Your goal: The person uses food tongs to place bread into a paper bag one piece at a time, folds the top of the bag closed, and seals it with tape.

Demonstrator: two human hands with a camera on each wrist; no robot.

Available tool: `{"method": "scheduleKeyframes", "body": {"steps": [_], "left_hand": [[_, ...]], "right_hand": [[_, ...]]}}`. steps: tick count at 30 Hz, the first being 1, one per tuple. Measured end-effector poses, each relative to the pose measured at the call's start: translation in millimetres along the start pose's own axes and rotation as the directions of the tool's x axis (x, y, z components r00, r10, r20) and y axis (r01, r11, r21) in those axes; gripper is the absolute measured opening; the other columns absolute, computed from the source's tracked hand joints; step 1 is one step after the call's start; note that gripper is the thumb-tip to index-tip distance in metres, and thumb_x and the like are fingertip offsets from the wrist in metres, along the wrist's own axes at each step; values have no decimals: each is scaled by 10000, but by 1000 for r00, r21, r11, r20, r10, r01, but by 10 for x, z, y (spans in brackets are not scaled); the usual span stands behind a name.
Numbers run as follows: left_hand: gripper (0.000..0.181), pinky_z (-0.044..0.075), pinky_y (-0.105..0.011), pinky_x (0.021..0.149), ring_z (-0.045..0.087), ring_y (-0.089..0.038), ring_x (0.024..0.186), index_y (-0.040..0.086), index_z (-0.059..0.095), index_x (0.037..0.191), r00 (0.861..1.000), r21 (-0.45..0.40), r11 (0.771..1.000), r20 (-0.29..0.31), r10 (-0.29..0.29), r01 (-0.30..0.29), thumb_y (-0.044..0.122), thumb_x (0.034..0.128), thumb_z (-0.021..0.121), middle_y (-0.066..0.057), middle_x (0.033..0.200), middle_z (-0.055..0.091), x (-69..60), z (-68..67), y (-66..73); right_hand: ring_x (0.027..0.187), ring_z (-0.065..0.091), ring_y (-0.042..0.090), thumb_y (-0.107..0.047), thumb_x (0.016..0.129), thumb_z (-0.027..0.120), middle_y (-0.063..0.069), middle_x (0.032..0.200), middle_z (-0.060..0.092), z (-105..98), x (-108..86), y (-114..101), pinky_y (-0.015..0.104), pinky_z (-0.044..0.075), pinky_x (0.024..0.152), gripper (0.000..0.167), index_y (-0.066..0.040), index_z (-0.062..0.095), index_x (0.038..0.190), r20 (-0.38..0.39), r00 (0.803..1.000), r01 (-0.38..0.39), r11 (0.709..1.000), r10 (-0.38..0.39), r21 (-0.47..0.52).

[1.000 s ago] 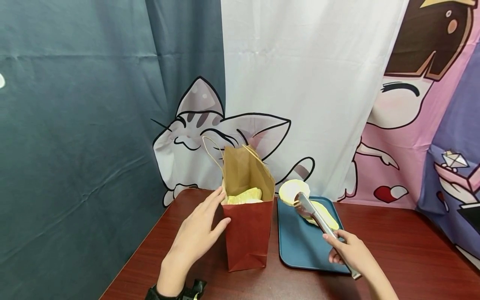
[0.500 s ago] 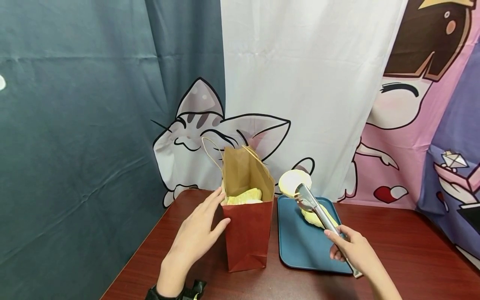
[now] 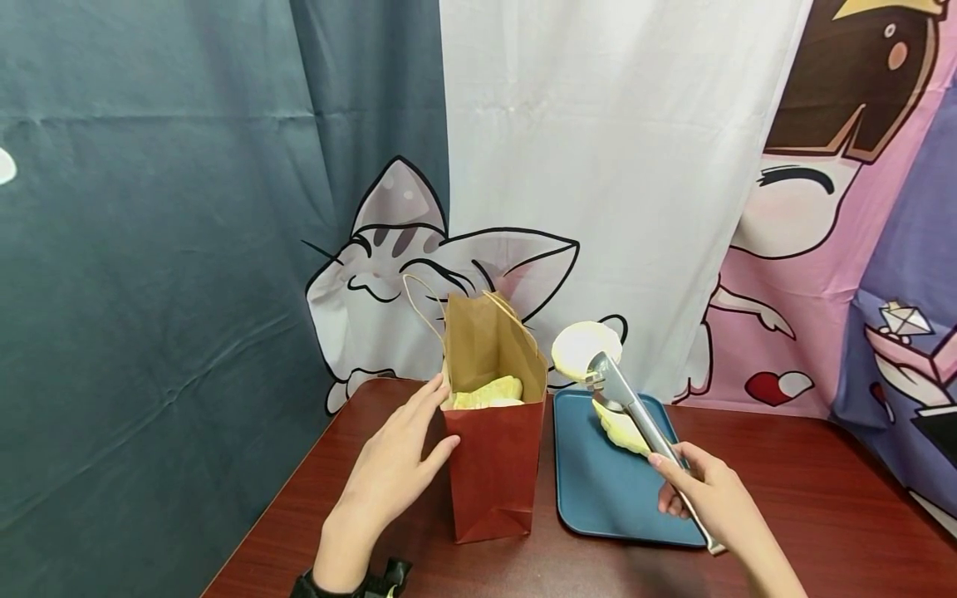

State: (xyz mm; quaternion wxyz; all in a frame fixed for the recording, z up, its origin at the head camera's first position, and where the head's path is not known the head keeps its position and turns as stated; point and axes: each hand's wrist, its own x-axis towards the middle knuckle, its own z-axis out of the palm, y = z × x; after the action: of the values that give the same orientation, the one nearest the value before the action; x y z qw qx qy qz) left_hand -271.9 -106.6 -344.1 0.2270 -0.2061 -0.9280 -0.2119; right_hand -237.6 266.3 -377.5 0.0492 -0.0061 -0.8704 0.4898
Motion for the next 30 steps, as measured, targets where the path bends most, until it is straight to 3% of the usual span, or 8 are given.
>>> {"method": "scheduleKeyframes", "body": {"steps": [15, 30], "left_hand": [[626, 493, -474, 1052, 504, -250, 1385, 173, 482, 1481, 1000, -7, 1000, 4, -4, 4, 307, 917, 719, 45, 1594, 399, -4, -7, 1], [629, 489, -474, 1058, 504, -252, 1384, 181, 482, 1483, 1000, -6, 1000, 9, -9, 9, 313, 916, 720, 48, 1596, 395, 2, -4, 6]], "right_hand": [[548, 613, 147, -355, 1007, 575, 61, 623, 662, -5, -114, -174, 286, 554, 559, 327, -36, 591, 1077, -31, 999, 31, 999, -31, 5], [514, 589, 167, -288, 1007, 591, 29, 590, 640, 85, -232, -283, 297, 535, 512, 238, -55, 586, 1055, -74, 988, 143, 989, -139, 47]]}}
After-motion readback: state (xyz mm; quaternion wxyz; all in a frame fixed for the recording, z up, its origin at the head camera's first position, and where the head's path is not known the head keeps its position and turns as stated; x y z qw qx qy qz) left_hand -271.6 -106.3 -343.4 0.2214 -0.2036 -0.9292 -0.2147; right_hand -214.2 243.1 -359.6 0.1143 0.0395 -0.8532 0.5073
